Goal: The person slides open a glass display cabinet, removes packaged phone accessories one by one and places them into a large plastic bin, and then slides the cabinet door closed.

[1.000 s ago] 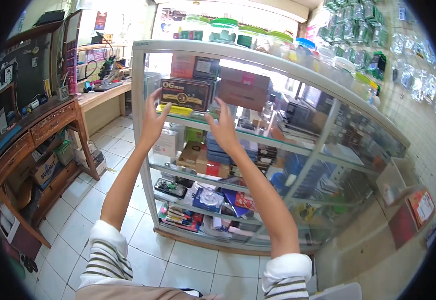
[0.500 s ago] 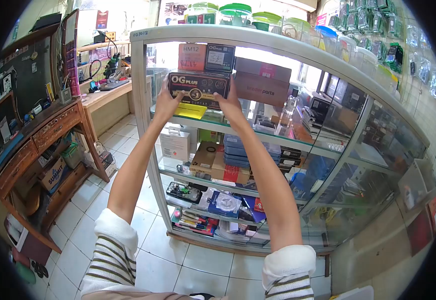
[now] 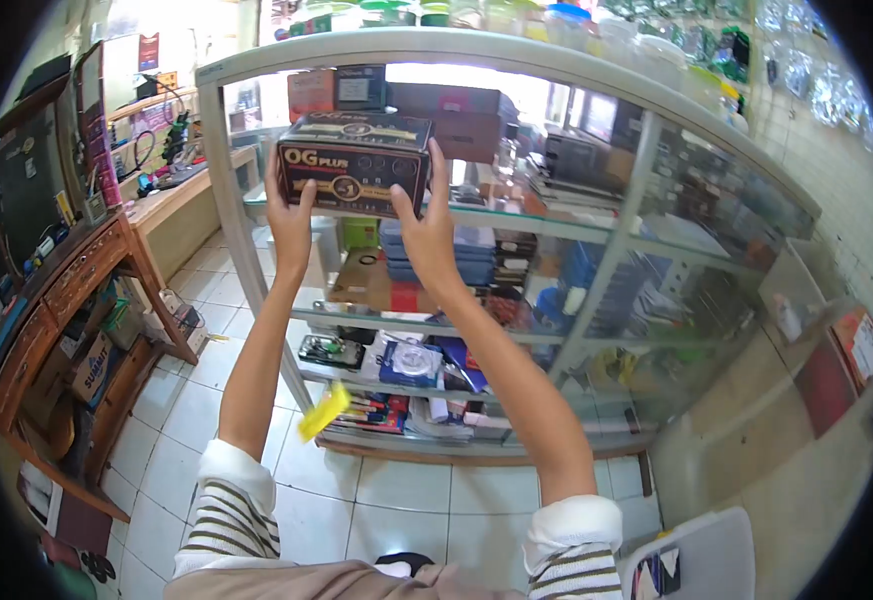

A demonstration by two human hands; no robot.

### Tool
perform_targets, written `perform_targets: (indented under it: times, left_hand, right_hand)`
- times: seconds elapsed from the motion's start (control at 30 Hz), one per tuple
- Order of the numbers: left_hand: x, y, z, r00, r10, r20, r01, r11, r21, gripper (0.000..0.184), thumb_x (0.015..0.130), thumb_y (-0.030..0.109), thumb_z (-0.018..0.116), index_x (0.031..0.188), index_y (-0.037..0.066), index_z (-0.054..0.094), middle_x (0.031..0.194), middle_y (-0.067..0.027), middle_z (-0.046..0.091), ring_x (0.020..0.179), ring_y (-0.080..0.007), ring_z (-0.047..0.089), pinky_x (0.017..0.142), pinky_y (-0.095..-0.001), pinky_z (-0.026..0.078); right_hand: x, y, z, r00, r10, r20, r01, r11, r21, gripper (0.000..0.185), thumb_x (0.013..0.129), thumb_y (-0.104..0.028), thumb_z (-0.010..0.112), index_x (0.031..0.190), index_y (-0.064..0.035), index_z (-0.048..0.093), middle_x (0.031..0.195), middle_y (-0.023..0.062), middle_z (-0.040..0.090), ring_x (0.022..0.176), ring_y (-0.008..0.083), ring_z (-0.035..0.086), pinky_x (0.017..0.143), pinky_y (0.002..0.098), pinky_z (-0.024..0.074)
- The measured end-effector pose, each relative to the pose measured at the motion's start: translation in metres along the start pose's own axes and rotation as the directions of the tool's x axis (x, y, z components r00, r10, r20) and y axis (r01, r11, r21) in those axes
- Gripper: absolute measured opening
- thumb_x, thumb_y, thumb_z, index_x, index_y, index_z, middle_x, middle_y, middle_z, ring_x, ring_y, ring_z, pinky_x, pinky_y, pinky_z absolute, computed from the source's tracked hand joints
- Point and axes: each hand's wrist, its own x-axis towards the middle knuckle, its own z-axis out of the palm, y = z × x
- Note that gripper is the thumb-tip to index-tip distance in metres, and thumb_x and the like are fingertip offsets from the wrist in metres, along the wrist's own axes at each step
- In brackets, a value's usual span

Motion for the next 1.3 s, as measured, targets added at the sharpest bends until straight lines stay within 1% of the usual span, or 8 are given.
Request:
perform_targets:
  times: [0.27, 0.33, 0.53, 0.73, 0.8, 0.97, 1.07, 1.3]
  left_hand:
    - [-0.166, 0.081, 0.04, 0.991, -0.128, 0.038, 0.13, 0.991, -0.043, 0.068, 0.078, 0.005, 0.062, 0.134, 0.003, 0.023, 0.132, -0.0094, 0.027, 0.121, -0.021, 0.031, 0.101, -0.0336, 0.027]
    - [-0.219, 0.1, 0.061, 0.957, -0.277, 0.086, 0.29, 0.91, -0.297, 0.073, 0.075, 0.011, 0.067, 0.132, 0.004, 0.021, 0.129, -0.0096, 0.025, 0.121, -0.022, 0.029, 0.101, -0.0354, 0.028]
    - [-0.347, 0.166, 0.154, 0.931, -0.217, 0.293, 0.354, 0.73, -0.585, 0.076, 0.069, 0.019, 0.073, 0.125, 0.011, 0.023, 0.131, -0.012, 0.019, 0.122, -0.0245, 0.026, 0.101, -0.0381, 0.027]
    - [-0.464, 0.254, 0.235, 0.664, -0.131, 0.736, 0.689, 0.489, -0.534, 0.069, 0.076, 0.017, 0.067, 0.127, 0.012, 0.022, 0.136, -0.0124, 0.015, 0.127, -0.0255, 0.022, 0.101, -0.0405, 0.027]
    - [-0.5, 0.289, 0.255, 0.443, -0.098, 0.891, 0.836, 0.403, -0.371, 0.067, 0.077, 0.013, 0.064, 0.13, 0.01, 0.023, 0.137, -0.0129, 0.016, 0.129, -0.0246, 0.02, 0.103, -0.0419, 0.025]
    - [-0.537, 0.375, 0.311, 0.379, 0.257, 0.889, 0.755, 0.47, -0.458, 0.056, 0.082, 0.016, 0.056, 0.129, 0.007, 0.029, 0.137, -0.0143, 0.028, 0.128, -0.0276, 0.024, 0.104, -0.0409, 0.02]
    - [-0.55, 0.395, 0.339, 0.155, 0.28, 0.947, 0.808, 0.515, -0.285, 0.059, 0.082, 0.016, 0.056, 0.131, 0.008, 0.025, 0.138, -0.0154, 0.024, 0.127, -0.0272, 0.025, 0.1, -0.0408, 0.025]
    - [-0.644, 0.368, 0.39, -0.037, 0.266, 0.963, 0.849, 0.516, -0.11, 0.07, 0.08, 0.015, 0.062, 0.131, 0.008, 0.014, 0.131, -0.0117, 0.026, 0.12, -0.0232, 0.032, 0.094, -0.0391, 0.034]
  right_hand:
    - [-0.135, -0.094, -0.11, 0.988, 0.068, -0.138, -0.07, 0.998, -0.007, 0.059, 0.087, -0.021, 0.053, 0.132, -0.0084, 0.018, 0.132, 0.0146, 0.027, 0.121, 0.0234, 0.031, 0.099, 0.0353, 0.0283]
    - [-0.173, -0.107, -0.144, 0.97, 0.052, -0.237, -0.072, 0.994, -0.079, 0.056, 0.086, -0.023, 0.054, 0.129, -0.0092, 0.019, 0.132, 0.0149, 0.026, 0.121, 0.0237, 0.03, 0.099, 0.036, 0.0282]
    - [-0.275, -0.172, -0.249, 0.807, 0.018, -0.591, -0.265, 0.904, -0.335, 0.046, 0.085, -0.023, 0.056, 0.117, -0.0124, 0.026, 0.132, 0.0168, 0.024, 0.119, 0.023, 0.032, 0.094, 0.0349, 0.0301]
    - [-0.388, -0.257, -0.338, 0.481, -0.124, -0.868, -0.508, 0.767, -0.392, 0.05, 0.084, -0.02, 0.056, 0.121, -0.0091, 0.024, 0.13, 0.0152, 0.028, 0.12, 0.0232, 0.031, 0.097, 0.0346, 0.0272]
    - [-0.416, -0.29, -0.36, 0.376, -0.26, -0.89, -0.618, 0.645, -0.449, 0.056, 0.087, -0.027, 0.051, 0.128, -0.0029, 0.02, 0.13, 0.0139, 0.027, 0.121, 0.0228, 0.028, 0.103, 0.0349, 0.0185]
    - [-0.478, -0.371, -0.418, 0.267, -0.357, -0.895, -0.676, 0.593, -0.438, 0.053, 0.088, -0.018, 0.051, 0.129, -0.0031, 0.022, 0.128, 0.0128, 0.031, 0.119, 0.0205, 0.031, 0.1, 0.0334, 0.0247]
    - [-0.487, -0.386, -0.438, 0.248, -0.409, -0.878, -0.715, 0.534, -0.451, 0.051, 0.088, -0.019, 0.051, 0.128, -0.0024, 0.023, 0.126, 0.0123, 0.032, 0.117, 0.0205, 0.032, 0.1, 0.0333, 0.0239]
    - [-0.563, -0.322, -0.506, 0.125, -0.438, -0.89, -0.804, 0.481, -0.349, 0.049, 0.086, -0.024, 0.055, 0.122, -0.0009, 0.031, 0.12, 0.0149, 0.035, 0.111, 0.0239, 0.035, 0.097, 0.0348, 0.0263]
